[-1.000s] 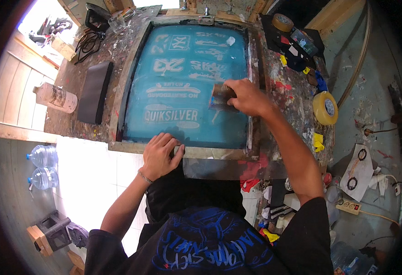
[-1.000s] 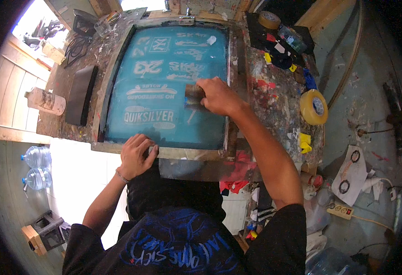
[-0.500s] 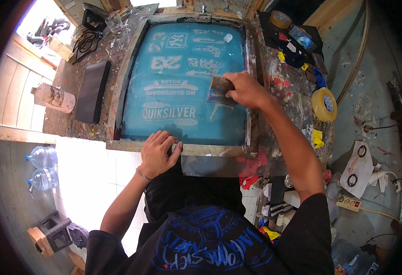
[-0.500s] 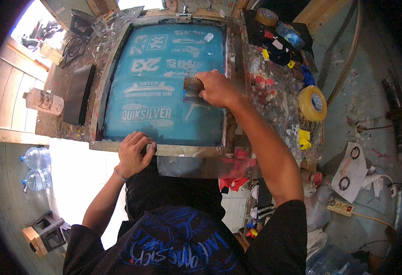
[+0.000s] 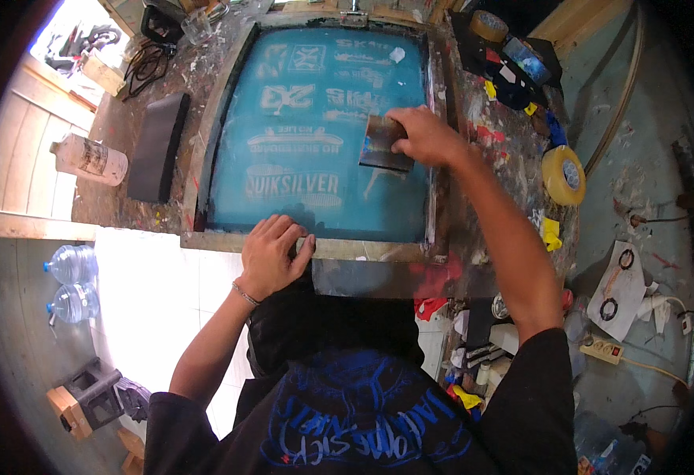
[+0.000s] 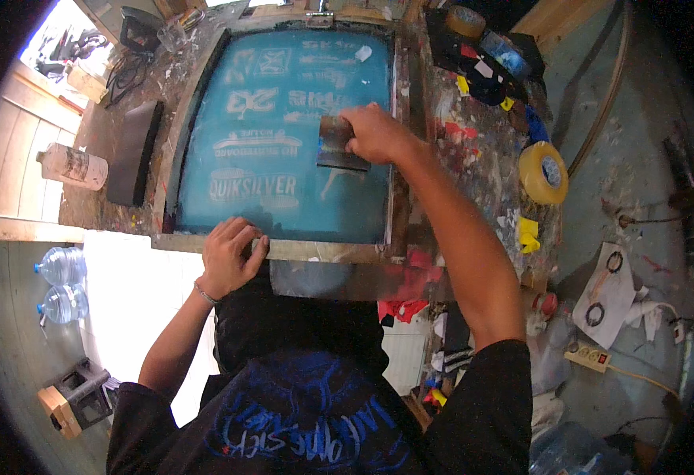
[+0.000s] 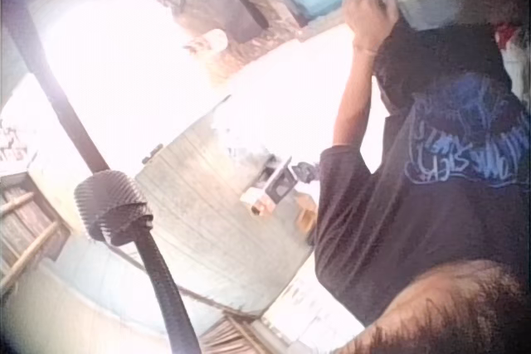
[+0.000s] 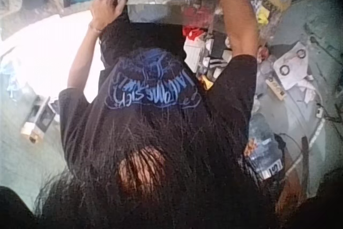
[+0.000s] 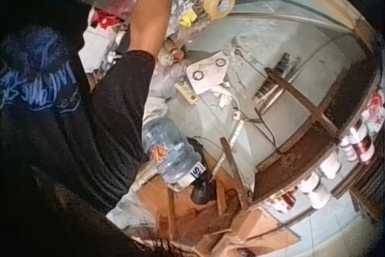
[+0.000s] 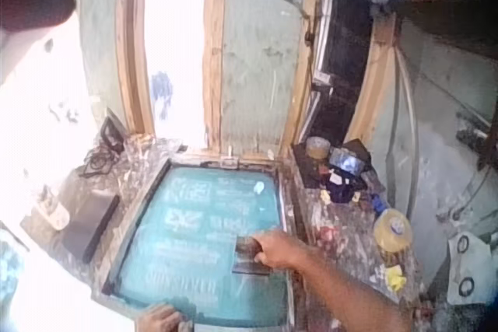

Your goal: The person wipes a glass surface with a cloth, then retrieves a screen printing frame and places it on the workbench. They secure the frame with clamps, smooth the mesh with a squeegee, and handle a roll of tape.

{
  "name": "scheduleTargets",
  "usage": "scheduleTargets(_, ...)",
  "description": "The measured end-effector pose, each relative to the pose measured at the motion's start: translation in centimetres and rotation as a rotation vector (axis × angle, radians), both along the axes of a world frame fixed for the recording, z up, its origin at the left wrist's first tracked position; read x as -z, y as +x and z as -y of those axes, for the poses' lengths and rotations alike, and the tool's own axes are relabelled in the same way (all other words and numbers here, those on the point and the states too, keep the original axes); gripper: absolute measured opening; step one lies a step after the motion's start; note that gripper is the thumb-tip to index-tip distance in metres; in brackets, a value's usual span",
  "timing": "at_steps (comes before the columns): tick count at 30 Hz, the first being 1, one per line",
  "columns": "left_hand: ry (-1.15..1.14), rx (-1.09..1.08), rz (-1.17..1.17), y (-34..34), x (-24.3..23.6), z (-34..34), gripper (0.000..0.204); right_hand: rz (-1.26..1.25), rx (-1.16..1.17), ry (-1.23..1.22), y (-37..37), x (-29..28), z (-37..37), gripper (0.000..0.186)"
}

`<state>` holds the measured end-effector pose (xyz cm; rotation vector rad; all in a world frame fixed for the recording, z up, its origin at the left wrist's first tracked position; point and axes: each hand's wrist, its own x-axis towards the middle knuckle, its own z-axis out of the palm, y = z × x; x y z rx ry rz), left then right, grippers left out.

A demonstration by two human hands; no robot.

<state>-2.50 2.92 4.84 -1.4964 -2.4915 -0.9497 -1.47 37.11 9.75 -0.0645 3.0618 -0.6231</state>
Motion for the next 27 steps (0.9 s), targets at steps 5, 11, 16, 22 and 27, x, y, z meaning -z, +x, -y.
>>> scheduleTargets(5,0.013,-0.010,-0.019,0.0,0.4,0.0,0.013,0.115,0.025,-0.001,-1.9,0.3,-0.7,0.043)
scheduleTargets(11,-0.011,-0.009,-0.008,0.1,0.1,0.1,0.014,0.172,0.058,-0.015,-2.2,-0.2,-0.7,0.040)
scheduleTargets(16,-0.003,-0.002,-0.019,0.1,0.1,0.0,0.015,0.141,0.049,0.012,-1.9,-0.1,-0.7,0.040)
scheduleTargets(22,-0.001,-0.005,-0.015,0.1,0.2,0.1,0.014,0.102,0.057,0.018,-0.3,-0.9,0.8,0.041)
scheduleTargets(27,0.025,0.003,-0.025,0.0,0.3,0.1,0.014,0.053,0.029,0.004,0.9,-0.8,1.4,0.042)
